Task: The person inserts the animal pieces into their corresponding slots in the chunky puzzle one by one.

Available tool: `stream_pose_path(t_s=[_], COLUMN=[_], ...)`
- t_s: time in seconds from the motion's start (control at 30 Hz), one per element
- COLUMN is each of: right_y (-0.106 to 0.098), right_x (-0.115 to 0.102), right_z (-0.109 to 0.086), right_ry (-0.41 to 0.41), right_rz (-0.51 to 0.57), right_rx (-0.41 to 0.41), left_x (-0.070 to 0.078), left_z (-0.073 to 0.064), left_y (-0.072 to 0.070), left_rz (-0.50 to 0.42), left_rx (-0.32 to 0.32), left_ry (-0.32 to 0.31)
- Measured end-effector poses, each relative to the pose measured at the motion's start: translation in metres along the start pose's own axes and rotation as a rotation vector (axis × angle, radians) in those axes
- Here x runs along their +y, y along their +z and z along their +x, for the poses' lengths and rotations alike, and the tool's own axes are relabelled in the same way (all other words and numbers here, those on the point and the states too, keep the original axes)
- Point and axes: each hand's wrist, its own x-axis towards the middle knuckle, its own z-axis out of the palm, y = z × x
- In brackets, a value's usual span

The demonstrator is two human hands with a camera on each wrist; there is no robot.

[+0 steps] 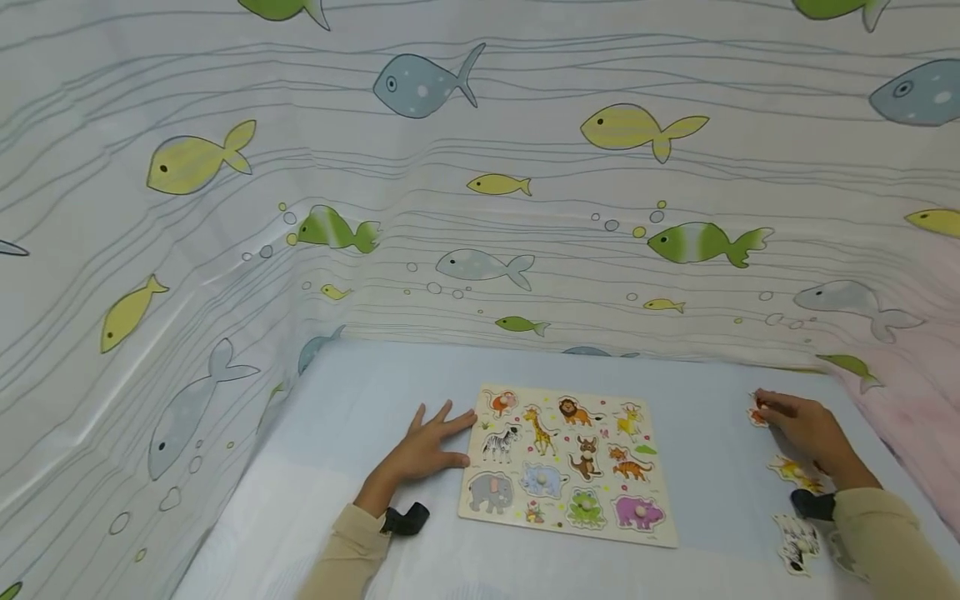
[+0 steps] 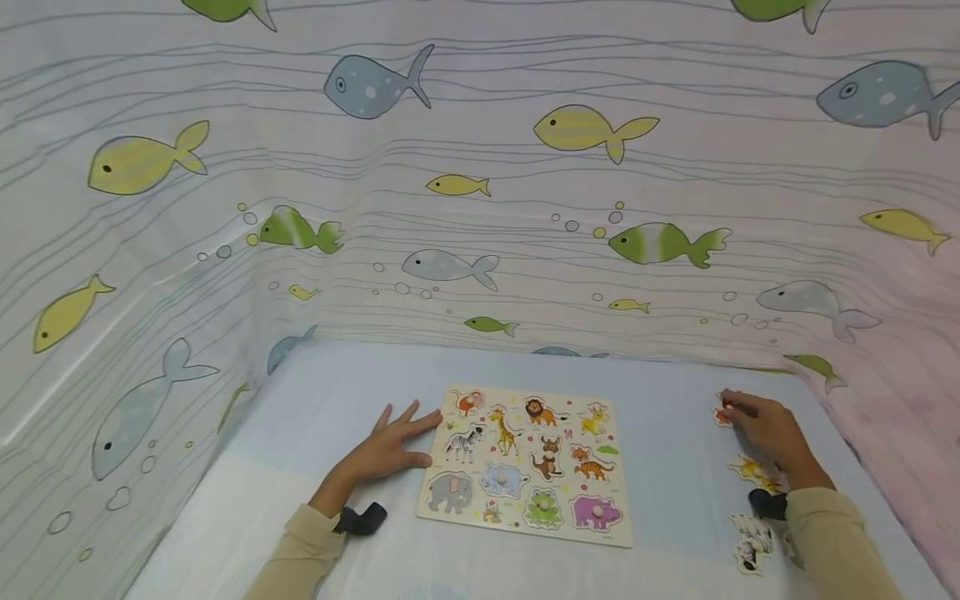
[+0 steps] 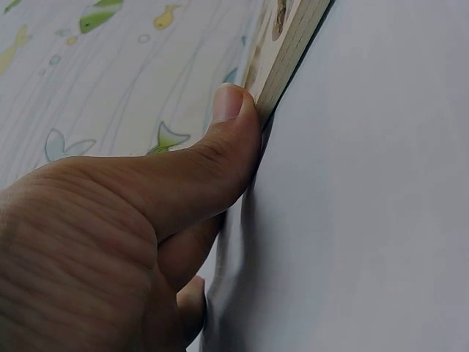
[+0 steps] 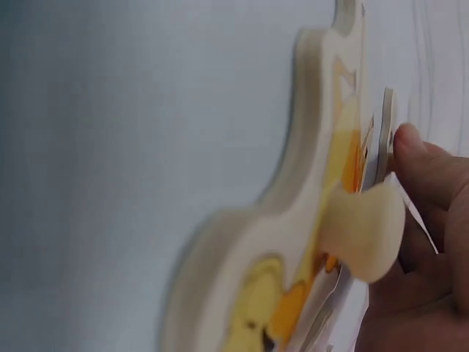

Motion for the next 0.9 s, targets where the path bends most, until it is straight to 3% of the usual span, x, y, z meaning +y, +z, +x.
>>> stream_pose_path(t_s=[0.27,0.9], right_y=[0.0004,0.0036], right_x=[0.0024,0.0065], right_z=[0.0,0.0017], right_ry=[-0.013,-0.015], right_rz=[-0.081,-0.05], right_rx=[0.016,0.045], left_x=[0.0012,0.0], left_z=[-0.0004,-0.0011], left_y=[-0.0014,-0.0007], left_rz=[-0.014,-0.009], left_rx=[0.002,0.008], left_ry=[0.0,0.01])
